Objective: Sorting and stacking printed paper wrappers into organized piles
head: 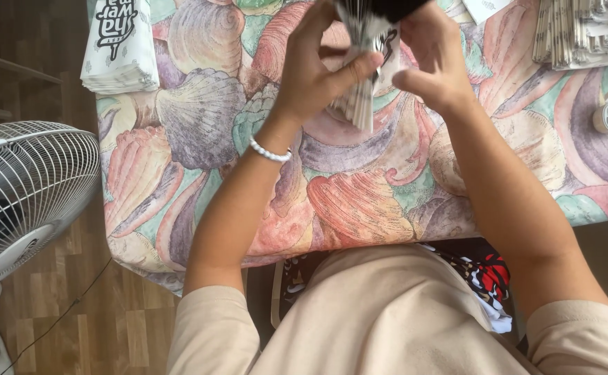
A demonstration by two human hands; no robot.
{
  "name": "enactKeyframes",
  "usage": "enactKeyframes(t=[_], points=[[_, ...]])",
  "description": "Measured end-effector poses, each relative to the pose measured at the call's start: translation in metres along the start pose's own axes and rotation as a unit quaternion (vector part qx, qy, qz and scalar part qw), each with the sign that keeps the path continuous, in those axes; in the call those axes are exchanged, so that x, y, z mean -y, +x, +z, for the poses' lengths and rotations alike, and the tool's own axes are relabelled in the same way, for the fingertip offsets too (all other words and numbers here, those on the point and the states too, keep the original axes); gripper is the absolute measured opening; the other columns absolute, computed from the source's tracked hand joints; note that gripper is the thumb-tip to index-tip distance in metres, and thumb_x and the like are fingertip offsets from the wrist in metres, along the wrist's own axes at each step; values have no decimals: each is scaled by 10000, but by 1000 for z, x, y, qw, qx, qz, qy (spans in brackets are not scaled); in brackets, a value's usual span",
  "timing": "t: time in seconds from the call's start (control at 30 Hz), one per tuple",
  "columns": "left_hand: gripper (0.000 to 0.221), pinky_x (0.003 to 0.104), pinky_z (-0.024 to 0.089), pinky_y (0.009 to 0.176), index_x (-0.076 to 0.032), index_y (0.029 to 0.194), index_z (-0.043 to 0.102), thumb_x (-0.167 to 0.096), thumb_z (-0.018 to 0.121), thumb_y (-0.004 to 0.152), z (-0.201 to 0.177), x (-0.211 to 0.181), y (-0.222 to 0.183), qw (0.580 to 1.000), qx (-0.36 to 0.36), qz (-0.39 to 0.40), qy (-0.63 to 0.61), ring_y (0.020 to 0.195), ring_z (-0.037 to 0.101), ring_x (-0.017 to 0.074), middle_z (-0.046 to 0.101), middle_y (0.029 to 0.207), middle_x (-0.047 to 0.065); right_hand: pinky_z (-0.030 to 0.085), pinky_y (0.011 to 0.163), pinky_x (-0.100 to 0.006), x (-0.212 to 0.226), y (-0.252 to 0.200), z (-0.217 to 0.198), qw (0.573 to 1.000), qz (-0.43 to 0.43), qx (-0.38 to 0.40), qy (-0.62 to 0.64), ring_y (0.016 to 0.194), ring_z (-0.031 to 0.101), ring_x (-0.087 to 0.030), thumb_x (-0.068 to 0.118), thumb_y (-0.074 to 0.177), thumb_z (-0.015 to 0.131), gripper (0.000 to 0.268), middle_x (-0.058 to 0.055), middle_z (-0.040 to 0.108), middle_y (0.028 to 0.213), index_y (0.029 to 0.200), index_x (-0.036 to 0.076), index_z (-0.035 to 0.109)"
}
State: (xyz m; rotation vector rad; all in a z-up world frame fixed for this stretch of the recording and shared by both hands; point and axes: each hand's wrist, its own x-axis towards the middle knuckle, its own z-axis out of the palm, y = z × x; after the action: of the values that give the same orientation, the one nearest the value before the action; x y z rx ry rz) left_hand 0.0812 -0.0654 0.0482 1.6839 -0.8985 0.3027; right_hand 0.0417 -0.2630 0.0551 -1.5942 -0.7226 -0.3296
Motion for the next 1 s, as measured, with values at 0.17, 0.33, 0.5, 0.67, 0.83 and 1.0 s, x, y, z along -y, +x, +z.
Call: enactKeyframes(t=[0.17, 0.33, 0.5, 0.67, 0.83, 1.0], points=[[767, 361, 444, 1076, -98, 1339, 444, -425, 921, 835, -33, 3, 26, 989, 128, 18, -74, 1242, 555, 247, 556, 1297, 83, 472, 1087, -415, 9, -7, 3, 997, 8, 32, -75, 1229, 566, -305, 252, 833, 865, 686, -158, 567, 1305, 1344, -14, 492], [521, 349, 481, 854, -51, 1061, 582, -273, 976, 802, -35, -5, 48, 978, 160, 75, -108, 956, 577, 188, 598, 982, 39, 467, 744, -291, 6, -3, 11, 980, 34, -46, -189, 885, 565, -160, 140, 762, 894, 438, -46, 599, 961, 1045, 11, 585], [593, 373, 484, 895, -62, 1109, 547, -293, 979, 774, -29, -10, 47, 985, 125, 74, -95, 1004, 582, 225, 583, 1049, 68, 495, 912, -381, 7, 2, 10, 984, 28, -2, -177, 1053, 581, -268, 233, 808, 897, 569, -133, 593, 1128, 1185, -21, 554], [473, 317, 532, 806, -94, 1014, 587, -201, 985, 782, -22, -36, 45, 993, 80, 18, -86, 895, 629, 166, 639, 936, 22, 497, 993, -394, 6, 2, 13, 977, 30, -33, -209, 1095, 584, -292, 254, 730, 977, 728, -168, 595, 1158, 1214, -65, 536], [503, 345, 526, 904, -94, 1065, 549, -192, 966, 800, -19, -36, 43, 988, 77, 46, -125, 961, 622, 198, 618, 987, 46, 535, 851, -370, 12, 0, 20, 983, 14, -28, -179, 977, 637, -260, 146, 781, 926, 486, -137, 658, 1053, 1118, -53, 638], [428, 307, 546, 838, -127, 985, 584, -154, 953, 770, -16, -46, 41, 982, 48, -24, -182, 915, 630, 147, 628, 938, -14, 469, 1059, -440, 0, -5, 16, 978, 30, -1, -205, 1195, 571, -345, 272, 762, 937, 776, -212, 586, 1266, 1308, -80, 514]])
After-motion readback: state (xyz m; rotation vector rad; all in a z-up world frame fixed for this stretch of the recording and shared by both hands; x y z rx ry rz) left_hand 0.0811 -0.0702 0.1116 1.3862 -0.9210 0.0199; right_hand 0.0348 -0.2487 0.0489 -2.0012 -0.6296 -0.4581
